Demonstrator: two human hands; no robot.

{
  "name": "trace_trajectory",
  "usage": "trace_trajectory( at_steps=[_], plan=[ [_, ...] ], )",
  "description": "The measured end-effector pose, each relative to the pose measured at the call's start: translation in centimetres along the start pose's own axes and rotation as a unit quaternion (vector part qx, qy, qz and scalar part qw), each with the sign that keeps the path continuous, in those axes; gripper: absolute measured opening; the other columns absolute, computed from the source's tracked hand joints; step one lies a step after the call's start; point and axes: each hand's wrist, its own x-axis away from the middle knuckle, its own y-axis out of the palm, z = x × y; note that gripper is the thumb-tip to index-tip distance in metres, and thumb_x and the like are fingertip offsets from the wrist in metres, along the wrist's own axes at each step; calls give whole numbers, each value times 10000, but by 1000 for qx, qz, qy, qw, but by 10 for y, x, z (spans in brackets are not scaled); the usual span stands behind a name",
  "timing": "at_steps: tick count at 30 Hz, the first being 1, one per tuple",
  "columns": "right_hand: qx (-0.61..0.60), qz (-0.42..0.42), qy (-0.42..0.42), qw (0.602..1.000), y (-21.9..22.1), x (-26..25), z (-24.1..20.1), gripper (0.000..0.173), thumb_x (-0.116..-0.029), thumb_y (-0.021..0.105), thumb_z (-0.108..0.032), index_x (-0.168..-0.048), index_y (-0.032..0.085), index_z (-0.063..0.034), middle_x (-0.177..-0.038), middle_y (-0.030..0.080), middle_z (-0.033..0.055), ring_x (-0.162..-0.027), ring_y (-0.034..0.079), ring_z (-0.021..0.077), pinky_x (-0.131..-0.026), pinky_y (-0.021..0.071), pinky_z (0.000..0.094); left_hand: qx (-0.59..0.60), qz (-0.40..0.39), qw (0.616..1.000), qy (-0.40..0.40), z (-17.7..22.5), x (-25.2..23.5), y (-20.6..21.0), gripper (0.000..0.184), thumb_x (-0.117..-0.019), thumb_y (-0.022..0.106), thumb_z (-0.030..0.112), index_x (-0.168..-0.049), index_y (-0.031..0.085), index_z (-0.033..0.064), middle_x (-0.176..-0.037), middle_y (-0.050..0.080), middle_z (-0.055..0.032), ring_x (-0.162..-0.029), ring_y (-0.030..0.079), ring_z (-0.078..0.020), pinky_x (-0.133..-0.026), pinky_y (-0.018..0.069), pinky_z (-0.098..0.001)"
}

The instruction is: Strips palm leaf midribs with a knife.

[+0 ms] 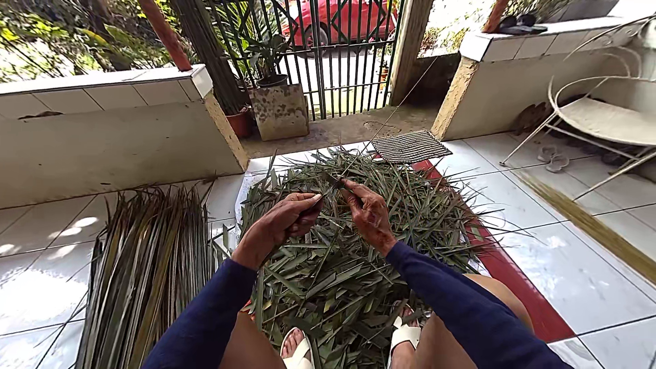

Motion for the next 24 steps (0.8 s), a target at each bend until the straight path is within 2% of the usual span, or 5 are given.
trace_trajectory(
  at_steps=[12,15,19,21,24],
  plan=[
    [14,39,6,999,0,-8,-5,341,-1067,552,-352,-1364,688,-255,-1131,736,14,-971,704,169,-813,579,454,20,-13,1000,8,-2,10,-6,356,-1121,365,282,-932,599,91,-580,366,63,-385,310,-6,-349,274,-138],
    [23,56,8,998,1,-11,-5,343,-1065,559,-349,-1370,684,-256,-1098,726,26,-921,699,184,-761,574,461,22,-8,1000,8,-2,11,-7,348,-1122,382,295,-940,598,92,-584,370,60,-387,317,-9,-349,284,-141],
    [21,72,22,997,-1,-14,-6,348,-1066,561,-327,-1375,679,-221,-1062,719,52,-896,692,207,-759,569,467,20,4,1000,8,-1,14,-4,344,-1122,392,288,-930,597,89,-582,369,58,-384,316,-9,-346,282,-140],
    [10,81,30,996,-5,-18,-3,357,-1072,551,-325,-1385,670,-201,-1094,720,72,-904,695,227,-761,565,483,24,-3,1000,5,-2,15,-5,335,-1120,391,270,-931,599,87,-583,371,57,-383,314,-5,-344,278,-136],
    [-26,89,43,995,-12,-26,5,363,-1078,543,-327,-1392,665,-195,-1208,725,67,-983,706,224,-841,567,486,24,-16,1000,0,-2,17,-6,327,-1117,394,260,-923,597,93,-582,372,60,-386,315,-2,-346,278,-134]
  ],
)
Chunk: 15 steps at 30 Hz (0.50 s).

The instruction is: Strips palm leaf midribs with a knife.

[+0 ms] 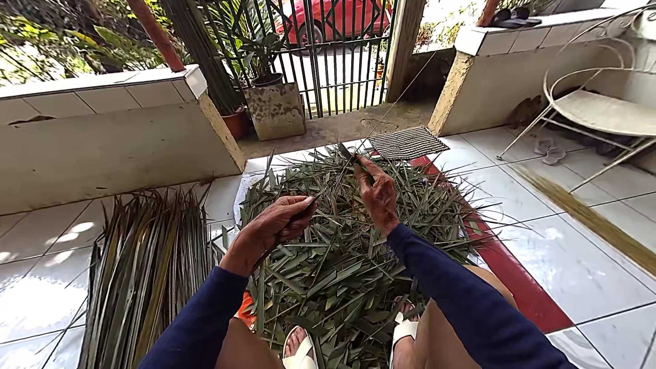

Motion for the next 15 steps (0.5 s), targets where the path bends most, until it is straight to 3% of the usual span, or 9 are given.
trace_trajectory(
  at_steps=[2,4,7,10,13,15],
  plan=[
    [-22,0,21,1000,-4,-6,4,376,-1081,537,-334,-1405,654,-184,-1213,718,82,-932,697,233,-809,558,489,1,0,1000,-5,-1,1,-1,323,-1117,396,256,-931,600,89,-587,380,59,-389,317,0,-348,278,-132],
    [-19,20,51,998,-6,-18,13,374,-1079,528,-351,-1394,661,-199,-1242,725,45,-984,707,195,-891,557,458,-1,-4,1000,-14,-2,2,-4,310,-1114,404,253,-947,604,86,-596,388,57,-390,327,-5,-348,292,-134],
    [-23,78,81,993,-19,-40,34,374,-1088,495,-357,-1385,662,-202,-1030,729,80,-812,657,206,-786,535,452,-14,-8,1000,-21,-3,4,-6,310,-1110,412,254,-938,606,85,-583,380,59,-387,327,-9,-349,295,-142],
    [-33,84,80,993,-34,-44,41,377,-1097,473,-357,-1388,650,-196,-905,674,79,-726,599,206,-711,507,436,-24,31,999,-6,-5,4,-8,326,-1113,418,269,-950,618,71,-586,402,50,-394,344,-16,-357,310,-149],
    [-40,-9,58,997,-30,-23,23,366,-1091,491,-349,-1379,655,-195,-955,700,75,-724,612,200,-690,520,433,-80,97,992,15,-4,1,-3,331,-1113,441,291,-975,630,57,-586,429,25,-398,360,-31,-359,313,-159],
    [-34,-78,28,996,-23,-2,6,353,-1086,518,-331,-1390,656,-214,-870,672,76,-604,558,194,-552,490,407,-138,144,979,34,-3,-3,2,340,-1112,451,297,-976,640,50,-592,465,3,-400,381,-48,-361,324,-169]
  ],
)
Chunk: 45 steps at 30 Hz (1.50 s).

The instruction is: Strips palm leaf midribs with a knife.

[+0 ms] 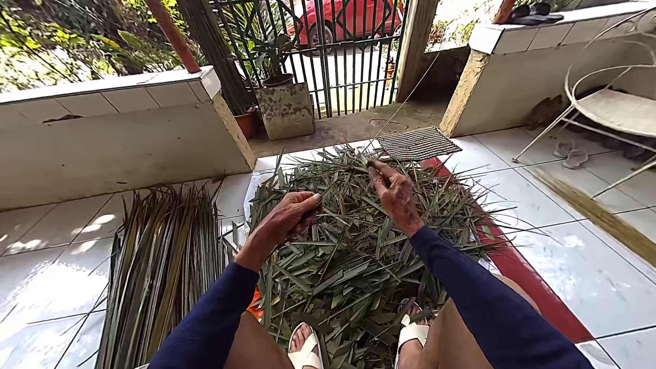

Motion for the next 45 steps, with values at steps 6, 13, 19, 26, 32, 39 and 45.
trace_trajectory(
  at_steps=[6,13,19,26,32,39,45],
  plan=[
    [14,-102,-24,994,25,24,-7,337,-1068,542,-349,-1359,689,-264,-1138,740,-23,-837,677,121,-766,559,409,-88,39,994,43,3,-6,13,343,-1111,464,288,-997,673,41,-601,515,-36,-411,404,-74,-371,322,-186],
    [51,-88,-40,994,24,24,-7,349,-1074,521,-376,-1360,691,-269,-1180,740,-22,-978,699,132,-851,565,442,-125,39,989,70,1,-7,13,341,-1110,468,275,-985,685,44,-604,531,-46,-420,416,-82,-380,321,-189],
    [86,-48,-12,995,21,19,-11,361,-1080,514,-364,-1379,679,-248,-1158,745,22,-963,708,203,-829,561,498,-153,43,982,100,1,-5,11,332,-1108,477,262,-959,685,51,-602,528,-51,-426,426,-93,-385,326,-197],
    [70,-9,32,997,7,-5,6,388,-1082,493,-375,-1367,688,-197,-1226,735,35,-1027,706,204,-898,541,487,-162,41,982,92,0,-1,5,336,-1107,482,270,-951,683,50,-594,519,-50,-424,416,-91,-388,317,-197],
    [50,65,75,994,-16,-29,34,380,-1092,481,-347,-1361,674,-161,-1136,730,102,-948,690,254,-864,532,517,-151,38,986,62,0,4,-1,324,-1104,487,273,-966,691,62,-596,531,-32,-416,411,-75,-375,310,-184],
    [-11,-8,-17,1000,-2,4,3,350,-1085,522,-314,-1394,651,-212,-897,685,70,-617,569,179,-572,499,401,41,-52,997,-35,0,1,-7,372,-1121,394,322,-913,596,89,-579,395,45,-393,326,-26,-357,286,-159],
    [-2,-64,-88,994,24,24,-4,333,-1065,559,-344,-1376,673,-313,-1236,724,-65,-990,699,76,-873,579,378,129,-141,980,-63,-4,-6,-12,351,-1115,338,281,-900,565,123,-575,382,73,-391,329,-10,-360,302,-148]
  ],
)
